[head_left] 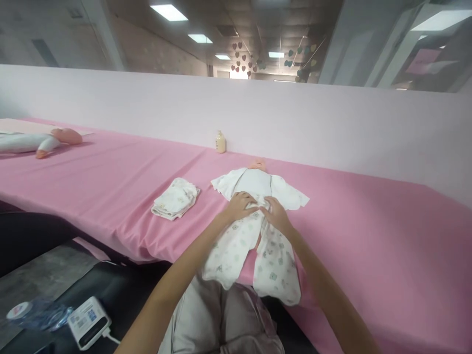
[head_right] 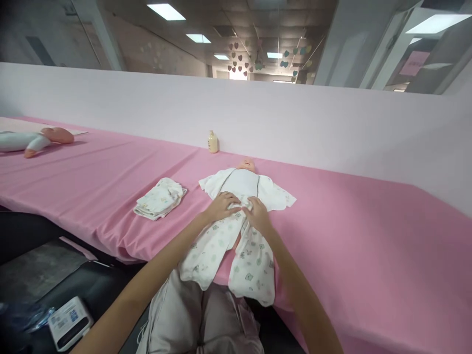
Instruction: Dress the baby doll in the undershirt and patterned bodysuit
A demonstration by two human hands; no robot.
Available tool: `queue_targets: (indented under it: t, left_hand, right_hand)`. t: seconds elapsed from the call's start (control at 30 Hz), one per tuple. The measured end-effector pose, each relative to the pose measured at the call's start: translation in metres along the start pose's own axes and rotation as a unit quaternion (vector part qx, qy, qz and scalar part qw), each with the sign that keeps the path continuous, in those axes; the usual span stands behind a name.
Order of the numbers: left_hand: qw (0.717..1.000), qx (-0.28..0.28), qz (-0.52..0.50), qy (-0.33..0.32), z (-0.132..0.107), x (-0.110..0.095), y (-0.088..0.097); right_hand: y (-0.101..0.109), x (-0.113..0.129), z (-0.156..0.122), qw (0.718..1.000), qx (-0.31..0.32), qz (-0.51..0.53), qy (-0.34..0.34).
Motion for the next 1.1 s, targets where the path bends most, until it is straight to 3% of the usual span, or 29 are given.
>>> queue_targets:
  t: [0.17, 0.4, 0.47, 0.53, 0.6, 0.7, 0.8, 0.87, 0.93, 1.0, 1.1]
  left_hand:
    - [0.998, -0.065, 0.012, 0.019, -0.008, 0.008, 0.006]
    - [0.994, -0.056, 0.081, 0.045, -0.014, 0.011, 0.011]
    - [0.995, -0.05, 0.052, 0.067, -0.015, 0.014, 0.008]
    - [0.993, -0.05, -0.046, 0.094, -0.016, 0.018, 0.006]
    - [0.969, -0.055, -0.209, 0.123, -0.017, 0.022, 0.003]
    - [0.883, -0.07, -0.436, 0.158, -0.019, 0.026, 0.001]
    - [0.809, -0.075, -0.553, 0.183, -0.023, 0.028, 0.002]
    - [0.779, -0.046, -0.596, 0.19, -0.025, 0.026, 0.002]
    - [0.773, 0.006, -0.606, 0.189, -0.025, 0.021, 0.0]
    - [0.788, 0.063, -0.582, 0.191, -0.026, 0.018, -0.004]
    - [0.814, 0.102, -0.538, 0.194, -0.027, 0.017, -0.008]
  right_hand:
    - [-0.009, 0.011, -0.01, 0.996, -0.027, -0.067, 0.044]
    - [-0.012, 0.005, -0.01, 0.997, 0.0, -0.07, 0.027]
    - [-0.013, 0.006, -0.01, 0.998, 0.001, -0.066, 0.024]
    - [-0.011, 0.013, -0.011, 0.996, -0.007, -0.077, 0.036]
    - [-0.009, 0.025, -0.013, 0.995, -0.012, -0.073, 0.064]
    - [-0.004, 0.046, -0.016, 0.996, -0.011, -0.003, 0.087]
    - [0.004, 0.05, -0.015, 0.991, -0.009, 0.131, 0.004]
    - [0.005, 0.044, -0.015, 0.97, -0.003, 0.231, -0.081]
    - [0.005, 0.038, -0.016, 0.938, 0.001, 0.318, -0.137]
    - [0.008, 0.033, -0.015, 0.911, -0.007, 0.379, -0.161]
    - [0.015, 0.028, -0.014, 0.906, -0.005, 0.389, -0.166]
Point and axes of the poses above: each hand's wrist, its own z-axis towards the middle knuckle, its own y-axis out of the back of the hand, x = y × z, the point moved 7 cm from there along z, towards the middle knuckle, and after that the axes turned 1 degree about y, right-handed, at the moved point
